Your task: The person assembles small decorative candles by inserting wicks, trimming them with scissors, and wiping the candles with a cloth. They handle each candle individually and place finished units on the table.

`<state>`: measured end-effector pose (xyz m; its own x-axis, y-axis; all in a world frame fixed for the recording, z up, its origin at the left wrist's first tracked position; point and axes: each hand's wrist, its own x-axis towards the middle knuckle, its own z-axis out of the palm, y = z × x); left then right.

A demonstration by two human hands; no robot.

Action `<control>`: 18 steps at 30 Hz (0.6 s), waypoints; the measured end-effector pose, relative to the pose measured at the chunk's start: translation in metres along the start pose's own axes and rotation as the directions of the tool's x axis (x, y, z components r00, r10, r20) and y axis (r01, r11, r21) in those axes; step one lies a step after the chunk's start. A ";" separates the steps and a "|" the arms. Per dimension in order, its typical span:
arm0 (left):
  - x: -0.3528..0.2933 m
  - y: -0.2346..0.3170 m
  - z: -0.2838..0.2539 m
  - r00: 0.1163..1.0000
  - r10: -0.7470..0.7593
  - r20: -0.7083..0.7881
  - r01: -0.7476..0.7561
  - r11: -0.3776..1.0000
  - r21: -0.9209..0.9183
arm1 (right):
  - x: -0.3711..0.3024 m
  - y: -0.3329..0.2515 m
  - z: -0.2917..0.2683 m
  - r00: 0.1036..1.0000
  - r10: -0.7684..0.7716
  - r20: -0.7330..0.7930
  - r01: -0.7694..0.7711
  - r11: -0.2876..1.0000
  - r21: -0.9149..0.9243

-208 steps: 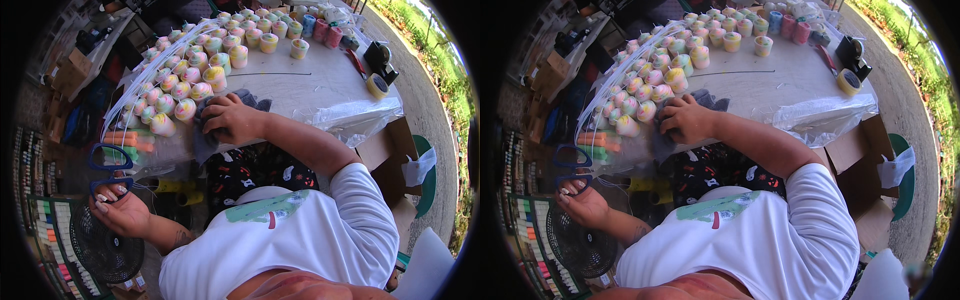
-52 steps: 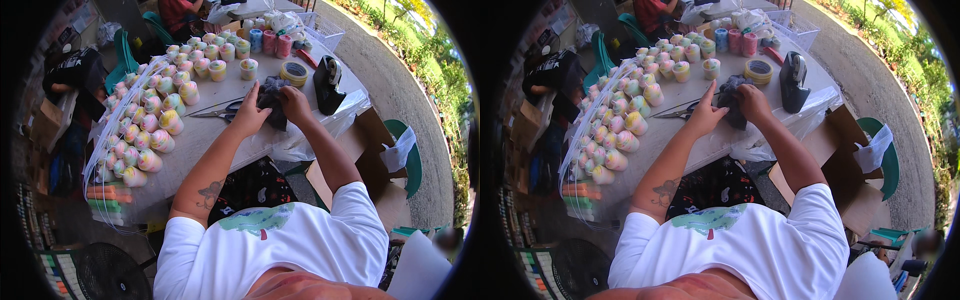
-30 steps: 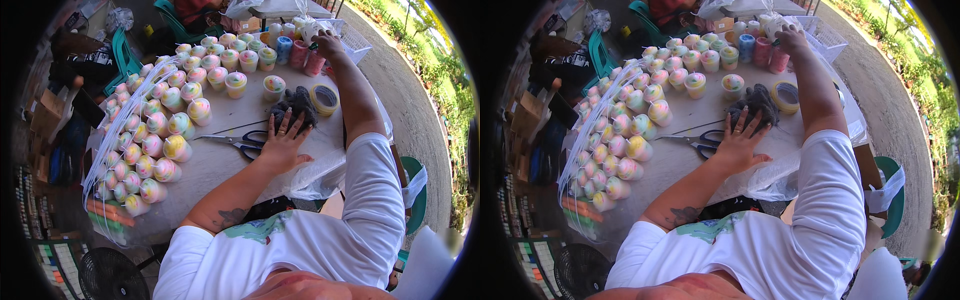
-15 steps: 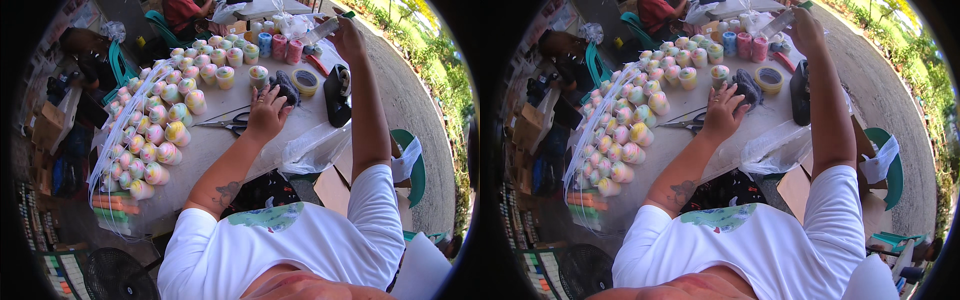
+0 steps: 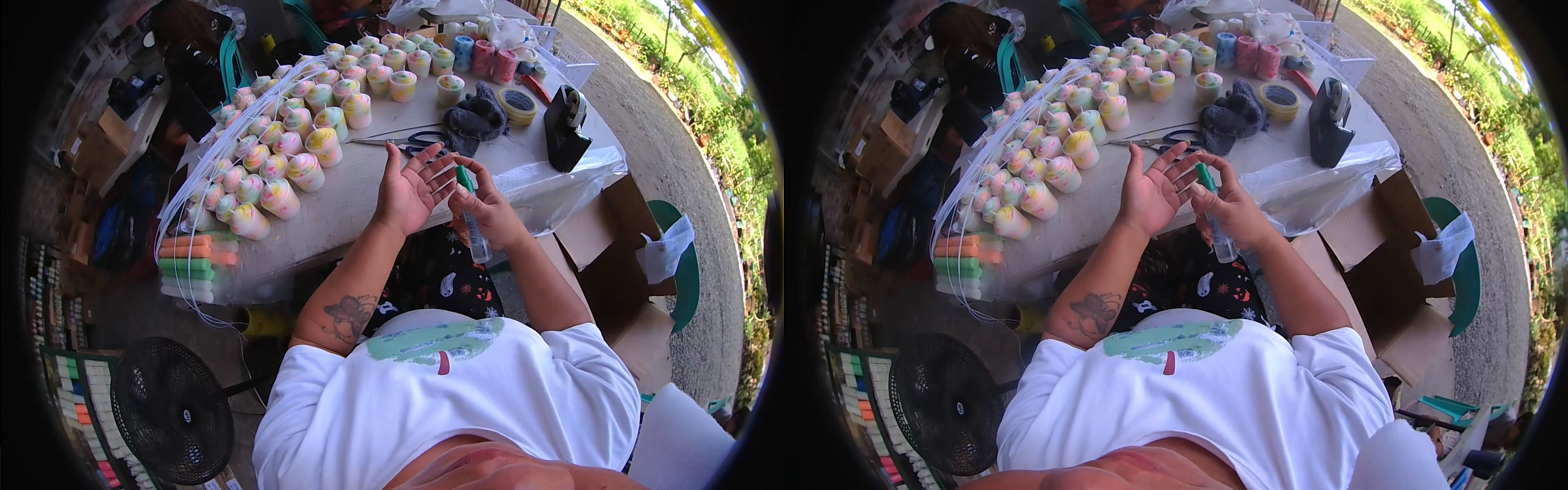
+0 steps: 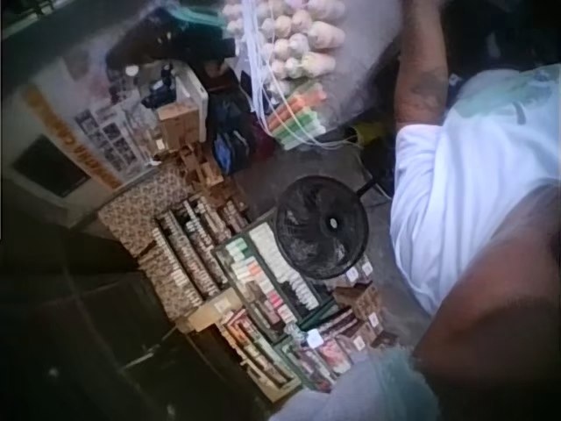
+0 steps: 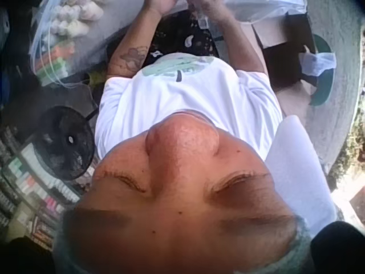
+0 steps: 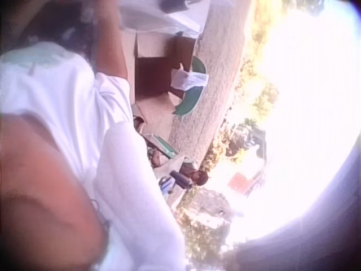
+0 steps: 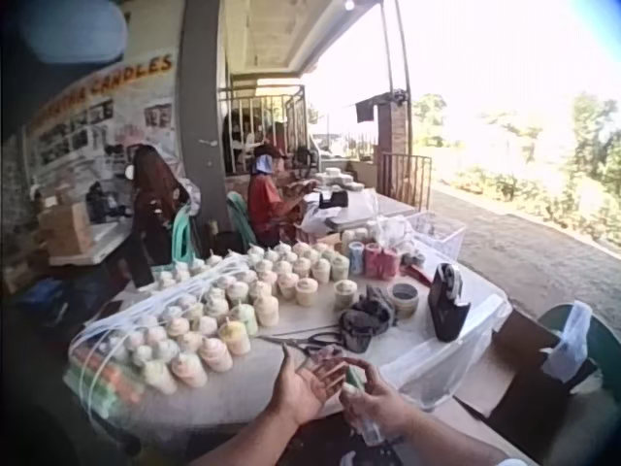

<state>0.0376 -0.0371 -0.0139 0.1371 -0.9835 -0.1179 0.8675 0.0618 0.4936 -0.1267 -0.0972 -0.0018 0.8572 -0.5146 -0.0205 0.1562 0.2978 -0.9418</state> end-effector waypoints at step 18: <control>-0.014 -0.031 -0.013 0.988 -0.152 0.017 0.149 0.980 0.132 | -0.035 0.044 0.017 0.923 -0.371 0.099 0.291 0.508 -0.811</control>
<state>0.0149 -0.0226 -0.0387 -0.0047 -0.9843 -0.1766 0.8075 -0.1079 0.5799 -0.1411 -0.0520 -0.0372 0.7824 -0.5056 0.3636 -0.0691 -0.6507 -0.7562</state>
